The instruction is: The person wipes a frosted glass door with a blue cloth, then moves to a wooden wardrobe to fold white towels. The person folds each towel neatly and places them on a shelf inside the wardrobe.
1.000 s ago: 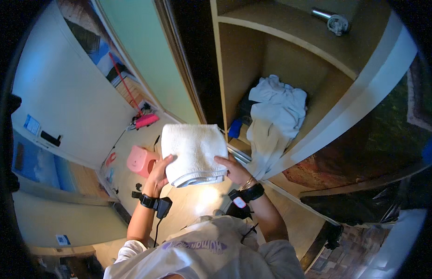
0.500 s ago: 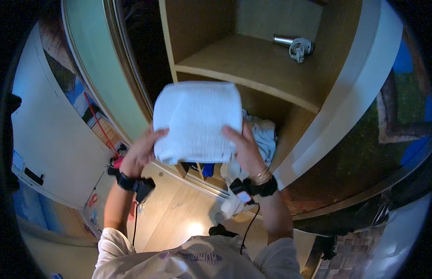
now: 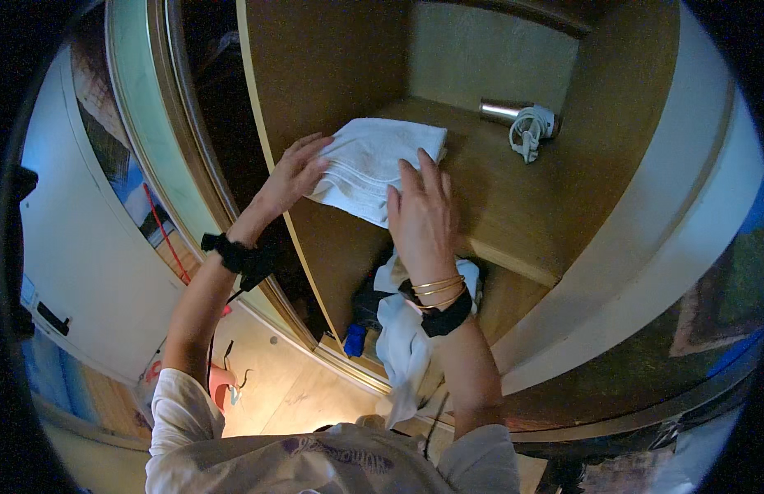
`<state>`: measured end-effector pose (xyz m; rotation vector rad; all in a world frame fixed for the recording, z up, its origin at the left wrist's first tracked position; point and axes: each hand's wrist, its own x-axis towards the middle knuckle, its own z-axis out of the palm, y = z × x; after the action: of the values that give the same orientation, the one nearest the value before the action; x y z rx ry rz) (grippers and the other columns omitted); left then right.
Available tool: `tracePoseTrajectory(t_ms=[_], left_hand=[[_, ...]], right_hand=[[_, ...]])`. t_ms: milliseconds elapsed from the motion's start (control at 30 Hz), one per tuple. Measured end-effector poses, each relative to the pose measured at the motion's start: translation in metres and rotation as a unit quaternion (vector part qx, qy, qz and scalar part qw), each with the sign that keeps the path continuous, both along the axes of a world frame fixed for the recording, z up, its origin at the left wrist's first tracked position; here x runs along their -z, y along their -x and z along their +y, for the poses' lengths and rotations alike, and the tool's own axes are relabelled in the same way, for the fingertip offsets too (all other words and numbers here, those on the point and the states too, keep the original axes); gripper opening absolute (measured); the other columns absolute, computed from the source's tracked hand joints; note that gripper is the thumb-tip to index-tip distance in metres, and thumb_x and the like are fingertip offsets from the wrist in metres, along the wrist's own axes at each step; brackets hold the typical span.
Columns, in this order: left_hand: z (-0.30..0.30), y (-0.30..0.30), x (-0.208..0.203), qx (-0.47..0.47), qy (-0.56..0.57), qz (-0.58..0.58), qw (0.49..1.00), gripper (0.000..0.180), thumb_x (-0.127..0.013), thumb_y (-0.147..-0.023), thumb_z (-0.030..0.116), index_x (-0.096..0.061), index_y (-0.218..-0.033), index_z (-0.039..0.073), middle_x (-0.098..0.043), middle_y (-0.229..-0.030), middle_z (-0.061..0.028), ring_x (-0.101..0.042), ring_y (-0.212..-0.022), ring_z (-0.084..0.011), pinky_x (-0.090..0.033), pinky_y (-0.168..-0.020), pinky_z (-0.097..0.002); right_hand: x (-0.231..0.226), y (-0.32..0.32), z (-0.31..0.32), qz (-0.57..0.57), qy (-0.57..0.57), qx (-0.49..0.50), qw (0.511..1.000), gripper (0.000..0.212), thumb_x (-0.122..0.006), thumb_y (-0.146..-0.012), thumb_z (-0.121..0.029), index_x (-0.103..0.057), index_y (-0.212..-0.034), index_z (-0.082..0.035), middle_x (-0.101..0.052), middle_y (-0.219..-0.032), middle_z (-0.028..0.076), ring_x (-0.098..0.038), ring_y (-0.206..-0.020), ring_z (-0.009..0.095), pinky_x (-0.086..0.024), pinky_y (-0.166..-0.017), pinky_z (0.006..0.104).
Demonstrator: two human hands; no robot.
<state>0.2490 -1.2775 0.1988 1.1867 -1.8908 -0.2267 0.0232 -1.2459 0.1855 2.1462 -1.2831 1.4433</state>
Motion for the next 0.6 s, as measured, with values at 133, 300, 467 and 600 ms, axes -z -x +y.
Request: tracePoseTrajectory(t_ms=[133, 300, 467, 600], left_hand=[[0.014, 0.007, 0.001, 0.021, 0.179, -0.238, 0.955, 0.045, -0.062, -0.079, 0.021, -0.046, -0.120, 0.013, -0.040, -0.128, -0.0127, -0.036, -0.121, -0.0318, -0.034, -0.098, -0.0421], [0.019, 0.001, 0.011, 0.023, 0.193, -0.275, 0.942, 0.048, -0.068, -0.070, 0.010, -0.048, -0.114, 0.014, -0.041, -0.128, -0.0094, -0.040, -0.117, -0.0304, -0.037, -0.095, -0.0415], [0.021, -0.002, 0.003, 0.110, 0.042, -0.134, 0.984, 0.046, -0.065, -0.074, 0.012, -0.048, -0.116, 0.011, -0.037, -0.131, -0.0089, -0.042, -0.114, -0.0274, -0.044, -0.089, -0.0364], [0.017, -0.001, 0.000, 0.081, 0.066, -0.137, 0.985, 0.047, -0.062, -0.077, 0.015, -0.046, -0.121, 0.011, -0.041, -0.128, -0.0092, -0.045, -0.109, -0.0259, -0.046, -0.085, -0.0342]], right_hand=[[-0.004, -0.005, -0.002, 0.074, 0.039, 0.024, 0.996, 0.038, -0.063, -0.074, -0.025, -0.055, -0.106, -0.006, -0.049, -0.118, 0.010, -0.046, -0.105, 0.026, -0.032, -0.088, 0.0406], [0.008, -0.009, 0.001, 0.084, -0.009, -0.021, 0.996, 0.047, -0.068, -0.069, -0.028, -0.051, -0.107, -0.005, -0.051, -0.112, 0.010, -0.046, -0.104, 0.026, -0.035, -0.085, 0.0390], [0.009, -0.010, 0.003, 0.083, -0.011, -0.033, 0.996, 0.055, -0.071, -0.066, -0.027, -0.048, -0.110, -0.004, -0.050, -0.111, 0.013, -0.046, -0.104, 0.029, -0.039, -0.084, 0.0388], [0.006, -0.007, -0.002, -0.006, -0.023, -0.090, 0.996, 0.050, -0.069, -0.071, -0.023, -0.047, -0.109, -0.001, -0.050, -0.111, 0.015, -0.048, -0.101, 0.032, -0.040, -0.085, 0.0378]])
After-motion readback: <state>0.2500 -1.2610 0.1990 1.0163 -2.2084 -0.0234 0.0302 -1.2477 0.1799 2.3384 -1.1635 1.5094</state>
